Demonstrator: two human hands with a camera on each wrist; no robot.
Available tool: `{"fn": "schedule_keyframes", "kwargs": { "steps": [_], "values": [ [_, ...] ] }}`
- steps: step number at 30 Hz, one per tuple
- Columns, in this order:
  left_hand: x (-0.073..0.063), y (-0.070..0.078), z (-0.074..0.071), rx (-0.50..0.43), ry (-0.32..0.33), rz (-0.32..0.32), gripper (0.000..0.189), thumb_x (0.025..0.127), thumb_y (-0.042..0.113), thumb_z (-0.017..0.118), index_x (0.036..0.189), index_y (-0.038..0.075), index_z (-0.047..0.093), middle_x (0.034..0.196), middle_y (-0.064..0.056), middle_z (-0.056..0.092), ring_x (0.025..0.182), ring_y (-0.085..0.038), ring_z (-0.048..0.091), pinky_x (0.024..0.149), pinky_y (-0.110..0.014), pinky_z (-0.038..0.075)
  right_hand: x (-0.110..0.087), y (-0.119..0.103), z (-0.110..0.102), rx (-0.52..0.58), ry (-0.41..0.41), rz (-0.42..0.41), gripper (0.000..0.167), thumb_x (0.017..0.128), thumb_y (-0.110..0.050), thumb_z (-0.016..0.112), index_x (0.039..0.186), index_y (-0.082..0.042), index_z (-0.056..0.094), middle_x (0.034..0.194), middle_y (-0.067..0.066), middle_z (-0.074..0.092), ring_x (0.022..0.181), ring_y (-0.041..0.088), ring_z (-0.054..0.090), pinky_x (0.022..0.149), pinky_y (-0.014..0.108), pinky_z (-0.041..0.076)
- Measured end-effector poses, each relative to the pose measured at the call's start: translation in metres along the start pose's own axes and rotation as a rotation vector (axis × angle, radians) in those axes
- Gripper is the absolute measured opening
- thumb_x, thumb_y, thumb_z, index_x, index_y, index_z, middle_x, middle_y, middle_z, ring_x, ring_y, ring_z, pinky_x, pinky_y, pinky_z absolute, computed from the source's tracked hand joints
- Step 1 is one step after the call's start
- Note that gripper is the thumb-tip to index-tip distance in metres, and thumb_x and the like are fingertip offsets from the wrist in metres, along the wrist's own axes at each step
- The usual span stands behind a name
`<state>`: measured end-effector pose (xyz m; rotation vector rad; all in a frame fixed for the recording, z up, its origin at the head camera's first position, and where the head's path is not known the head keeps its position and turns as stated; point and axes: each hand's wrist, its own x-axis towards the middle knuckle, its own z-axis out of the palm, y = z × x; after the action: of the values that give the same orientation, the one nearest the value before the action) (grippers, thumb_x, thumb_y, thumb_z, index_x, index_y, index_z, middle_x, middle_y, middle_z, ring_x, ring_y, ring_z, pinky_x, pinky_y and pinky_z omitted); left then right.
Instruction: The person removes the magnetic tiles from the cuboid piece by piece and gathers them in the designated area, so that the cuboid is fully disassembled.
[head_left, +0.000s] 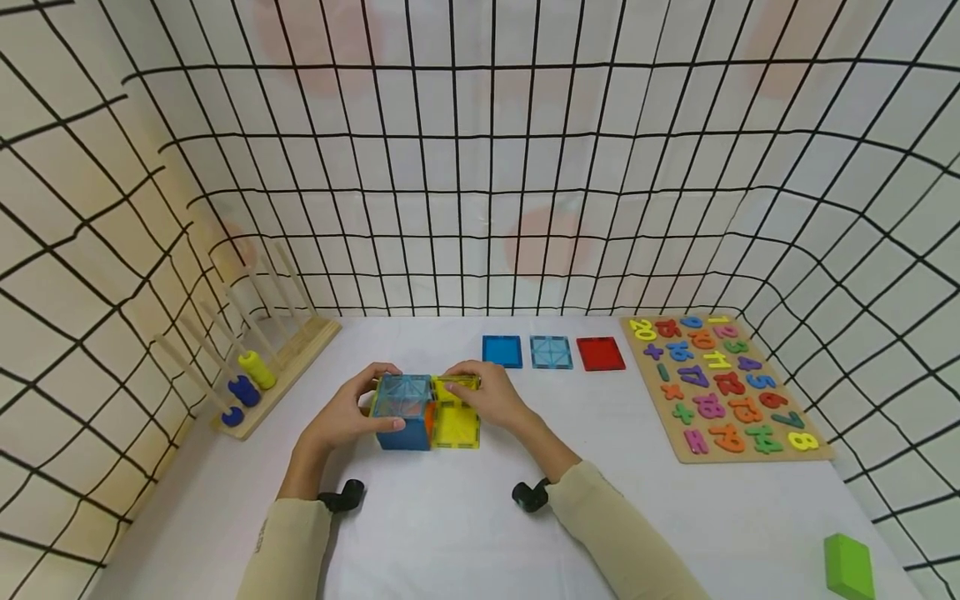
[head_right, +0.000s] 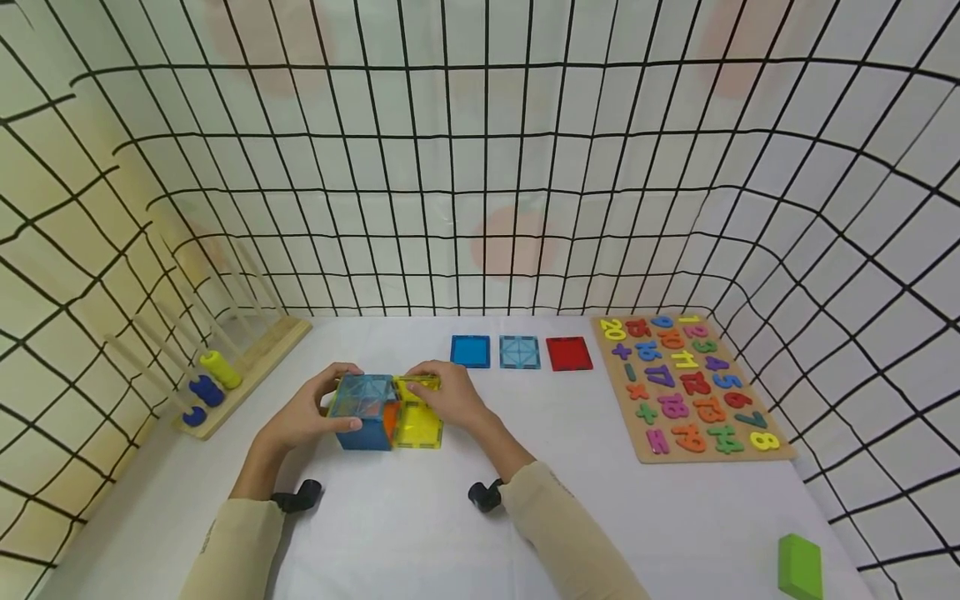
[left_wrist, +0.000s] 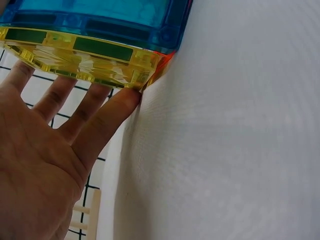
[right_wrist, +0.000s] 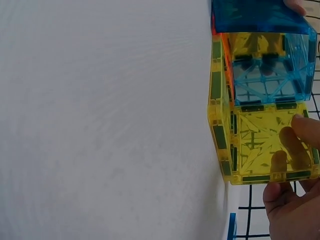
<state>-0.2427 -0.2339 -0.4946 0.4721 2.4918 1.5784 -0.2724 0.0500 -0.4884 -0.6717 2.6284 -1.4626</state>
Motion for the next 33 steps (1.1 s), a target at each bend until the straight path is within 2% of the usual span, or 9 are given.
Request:
{"fn": "schedule_keyframes", "kwargs": {
  "steps": [5,10,15,17,20,23,25,28,33],
  "values": [
    [0.000,0.001,-0.001,-0.009,0.006,-0.004,0.071,0.078,0.029,0.091,0.137,0.029,0.051,0.143,-0.006,0.055,0.134,-0.040,0.047,0.099,-0.053,0.053,-0.003,-0.001,-0.005,-0.014,0.019,0.006,0.016,0.102,-0.023,0.067,0.116,-0.021,0.073,0.122,0.001,0.073,0.102,0.020,0.059,0.086,0.033,0.052],
    [0.000,0.002,-0.002,-0.018,0.007,0.010,0.069,0.078,0.026,0.092,0.135,0.031,0.053,0.143,-0.003,0.056,0.133,-0.039,0.048,0.096,-0.047,0.055,-0.007,0.000,-0.013,-0.001,0.054,-0.007,0.015,0.102,-0.020,0.065,0.117,-0.021,0.069,0.123,0.001,0.070,0.108,0.022,0.059,0.096,0.041,0.052],
    [0.000,-0.001,-0.004,-0.030,0.016,0.020,0.070,0.077,0.024,0.092,0.136,0.030,0.055,0.144,-0.003,0.056,0.132,-0.038,0.050,0.098,-0.049,0.055,-0.012,0.006,-0.022,-0.024,0.090,-0.003,0.019,0.104,-0.019,0.062,0.123,-0.018,0.060,0.125,0.004,0.067,0.115,0.023,0.061,0.103,0.044,0.053],
    [-0.001,-0.001,-0.005,-0.034,0.021,0.019,0.071,0.077,0.023,0.093,0.137,0.029,0.055,0.145,-0.004,0.056,0.132,-0.038,0.050,0.099,-0.050,0.055,-0.015,0.008,-0.026,-0.023,0.104,0.003,0.022,0.104,-0.018,0.062,0.126,-0.017,0.058,0.124,0.006,0.067,0.113,0.024,0.062,0.101,0.043,0.054],
    [-0.002,-0.001,-0.007,-0.032,0.027,0.016,0.072,0.077,0.023,0.093,0.138,0.029,0.055,0.147,-0.004,0.055,0.134,-0.039,0.050,0.100,-0.051,0.054,-0.018,0.010,-0.031,0.024,0.108,0.027,0.032,0.104,-0.017,0.063,0.134,-0.020,0.054,0.122,0.007,0.065,0.104,0.023,0.064,0.086,0.037,0.059],
    [-0.005,-0.001,-0.009,-0.021,0.035,0.018,0.072,0.078,0.024,0.093,0.139,0.030,0.056,0.148,-0.004,0.054,0.135,-0.039,0.049,0.101,-0.052,0.054,-0.022,0.011,-0.037,0.112,0.101,0.039,0.046,0.104,-0.013,0.062,0.146,-0.025,0.050,0.124,0.012,0.060,0.097,0.025,0.066,0.073,0.041,0.063],
    [-0.006,-0.003,-0.011,-0.012,0.043,0.019,0.072,0.078,0.024,0.092,0.139,0.030,0.056,0.149,-0.004,0.053,0.136,-0.040,0.049,0.101,-0.052,0.054,-0.025,0.010,-0.041,0.154,0.093,0.043,0.051,0.103,-0.011,0.062,0.150,-0.026,0.049,0.123,0.014,0.057,0.093,0.026,0.067,0.069,0.044,0.063],
    [-0.007,-0.005,-0.013,0.010,0.059,0.016,0.072,0.078,0.026,0.092,0.140,0.030,0.055,0.150,-0.004,0.052,0.136,-0.039,0.049,0.101,-0.054,0.053,-0.030,0.009,-0.048,0.173,0.105,0.048,0.048,0.102,-0.011,0.065,0.147,-0.021,0.053,0.121,0.015,0.058,0.091,0.026,0.069,0.070,0.045,0.063],
    [-0.007,-0.006,-0.016,0.010,0.071,0.008,0.073,0.079,0.025,0.091,0.142,0.030,0.053,0.154,-0.004,0.048,0.137,-0.040,0.046,0.104,-0.060,0.050,-0.036,0.011,-0.058,0.136,0.154,0.075,0.042,0.098,-0.014,0.072,0.138,-0.017,0.059,0.111,0.010,0.070,0.089,0.022,0.068,0.066,0.029,0.060]
  ]
}}
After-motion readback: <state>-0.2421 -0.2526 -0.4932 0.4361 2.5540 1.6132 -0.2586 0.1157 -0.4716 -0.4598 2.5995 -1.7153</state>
